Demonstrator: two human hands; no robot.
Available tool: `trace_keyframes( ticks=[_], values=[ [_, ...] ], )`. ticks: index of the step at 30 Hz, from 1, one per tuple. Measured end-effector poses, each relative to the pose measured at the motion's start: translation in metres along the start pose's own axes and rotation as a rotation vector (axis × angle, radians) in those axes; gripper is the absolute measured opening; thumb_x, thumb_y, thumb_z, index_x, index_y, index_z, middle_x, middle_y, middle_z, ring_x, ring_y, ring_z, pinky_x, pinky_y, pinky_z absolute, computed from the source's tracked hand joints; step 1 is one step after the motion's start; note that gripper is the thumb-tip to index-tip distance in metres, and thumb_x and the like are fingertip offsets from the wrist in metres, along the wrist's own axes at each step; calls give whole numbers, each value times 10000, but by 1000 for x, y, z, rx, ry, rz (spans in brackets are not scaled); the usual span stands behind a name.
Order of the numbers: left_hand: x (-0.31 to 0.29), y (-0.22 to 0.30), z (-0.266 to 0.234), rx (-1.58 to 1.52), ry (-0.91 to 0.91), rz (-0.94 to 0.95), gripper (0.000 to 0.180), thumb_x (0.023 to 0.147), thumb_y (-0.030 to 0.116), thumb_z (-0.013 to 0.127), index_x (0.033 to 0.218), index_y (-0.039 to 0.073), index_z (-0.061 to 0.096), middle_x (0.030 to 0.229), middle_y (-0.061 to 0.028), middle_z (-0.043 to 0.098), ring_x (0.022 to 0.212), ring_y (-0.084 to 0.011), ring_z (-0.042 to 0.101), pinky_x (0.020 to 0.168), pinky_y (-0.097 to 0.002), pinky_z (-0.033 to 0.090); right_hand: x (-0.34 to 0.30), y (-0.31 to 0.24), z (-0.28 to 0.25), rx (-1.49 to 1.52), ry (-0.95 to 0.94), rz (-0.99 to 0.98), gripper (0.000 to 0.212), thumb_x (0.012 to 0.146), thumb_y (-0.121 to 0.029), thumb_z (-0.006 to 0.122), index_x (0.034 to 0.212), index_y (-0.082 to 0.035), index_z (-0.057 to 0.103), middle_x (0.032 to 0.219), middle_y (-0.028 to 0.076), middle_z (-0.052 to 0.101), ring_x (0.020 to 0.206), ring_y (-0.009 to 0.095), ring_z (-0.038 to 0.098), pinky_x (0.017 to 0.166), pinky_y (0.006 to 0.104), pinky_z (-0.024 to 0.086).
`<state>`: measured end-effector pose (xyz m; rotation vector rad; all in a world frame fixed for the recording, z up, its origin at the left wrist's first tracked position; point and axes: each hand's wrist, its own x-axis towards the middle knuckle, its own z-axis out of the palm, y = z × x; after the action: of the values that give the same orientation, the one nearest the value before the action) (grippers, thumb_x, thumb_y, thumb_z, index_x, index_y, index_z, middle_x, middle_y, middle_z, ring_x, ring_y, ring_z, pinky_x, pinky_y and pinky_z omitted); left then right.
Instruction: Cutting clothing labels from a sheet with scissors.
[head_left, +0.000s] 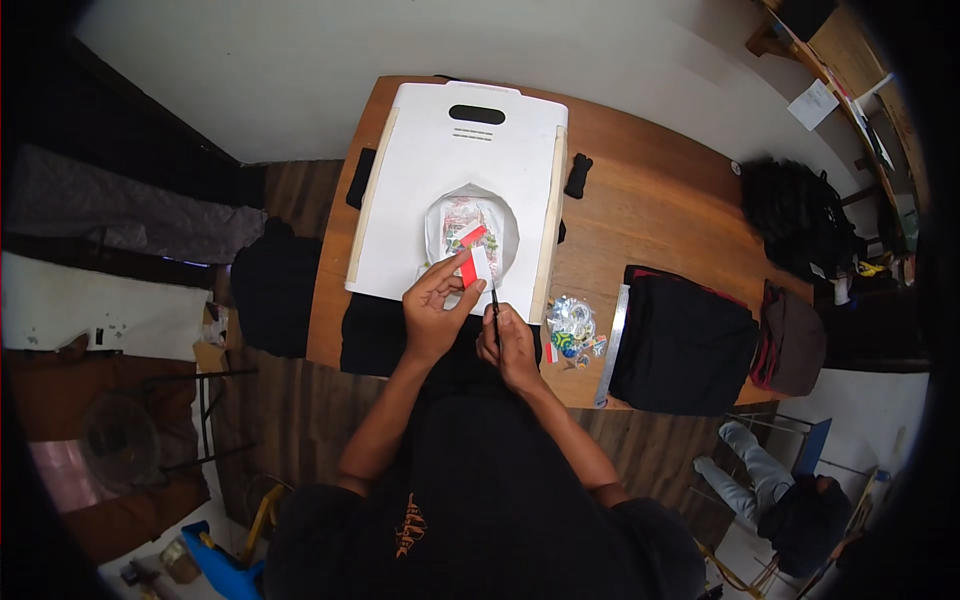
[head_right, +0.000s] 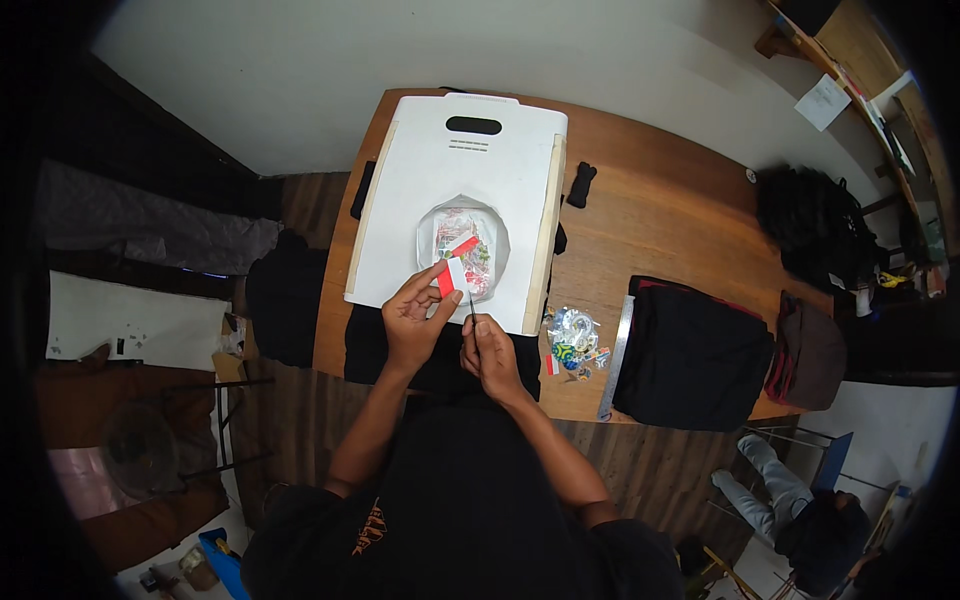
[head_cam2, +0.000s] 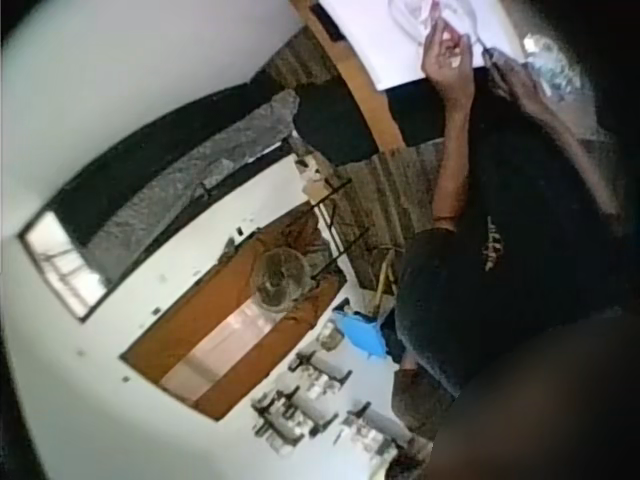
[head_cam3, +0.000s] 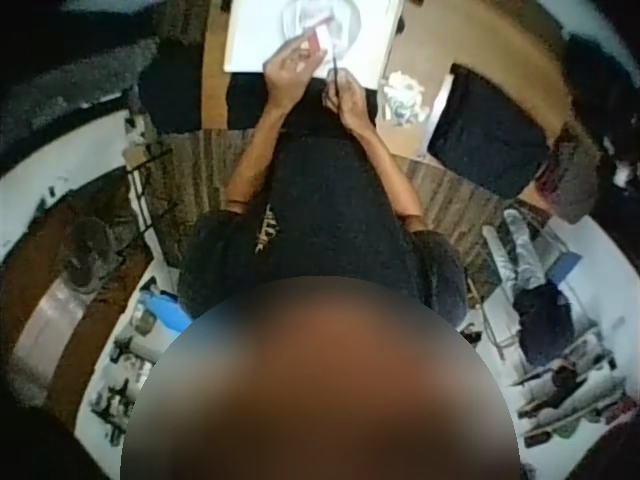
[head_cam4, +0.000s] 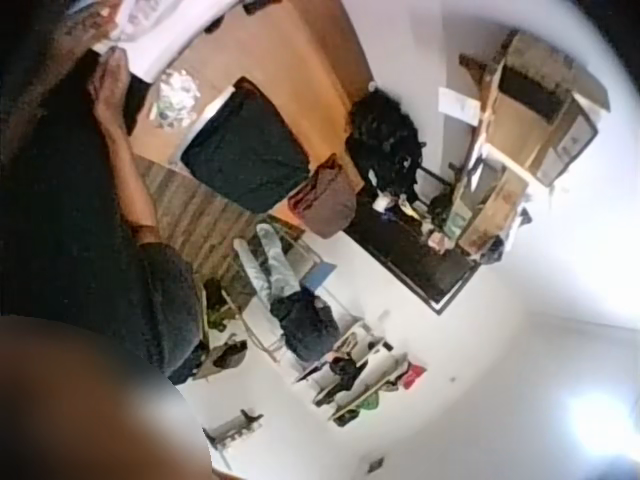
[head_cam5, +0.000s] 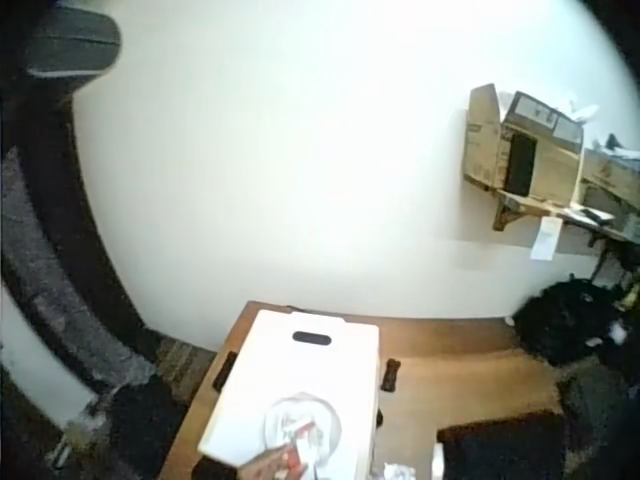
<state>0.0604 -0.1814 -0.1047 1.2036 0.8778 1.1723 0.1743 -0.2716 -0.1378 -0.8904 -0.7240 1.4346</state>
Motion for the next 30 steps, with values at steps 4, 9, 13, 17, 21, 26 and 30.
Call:
trace_keyframes(
  ticks=[4,9,13,17,21,26,30],
  values=[
    [1,0,0,-15,0,10,490,849,-136,708,1321,-69,594,1181,-107,639,896,-78,641,813,-222,537,0,-2,2,-4,11,7,398,1110,-401,293,1041,-56,481,558,-20,320,419,83,277,464,251,300],
    [0,0,0,-23,1,1,490,847,-137,709,1319,-69,596,1188,-108,638,901,-79,642,816,-220,536,0,-1,0,7,3,10,396,1111,-394,292,1039,-55,483,558,-20,319,419,83,276,465,251,300],
    [-1,0,1,-20,-22,8,490,842,-140,712,1314,-71,598,1200,-113,639,906,-82,644,824,-221,538,1,-3,0,21,11,11,394,1111,-392,294,1037,-56,486,558,-22,316,422,83,280,469,253,302],
    [-1,1,1,-40,-27,23,490,840,-144,711,1312,-73,599,1201,-115,642,910,-85,646,833,-224,539,2,-2,0,14,11,7,394,1111,-395,296,1036,-58,487,558,-23,314,423,83,282,474,254,304],
    [0,2,1,-41,-24,10,489,841,-145,709,1312,-74,598,1202,-114,641,916,-87,648,838,-226,539,1,-2,-1,13,20,7,394,1110,-396,300,1036,-57,487,558,-23,314,423,84,279,474,254,303],
    [1,2,0,-49,-27,4,490,842,-147,706,1314,-75,595,1206,-119,639,927,-96,656,848,-231,542,2,-5,0,20,-3,8,391,1110,-394,303,1036,-57,487,559,-23,314,424,83,279,474,253,304],
    [0,5,2,-65,-38,13,491,843,-150,701,1316,-76,593,1206,-126,638,937,-103,660,855,-235,543,4,-8,1,18,5,10,391,1110,-393,302,1034,-57,487,560,-25,315,423,83,280,475,252,308]
  ],
)
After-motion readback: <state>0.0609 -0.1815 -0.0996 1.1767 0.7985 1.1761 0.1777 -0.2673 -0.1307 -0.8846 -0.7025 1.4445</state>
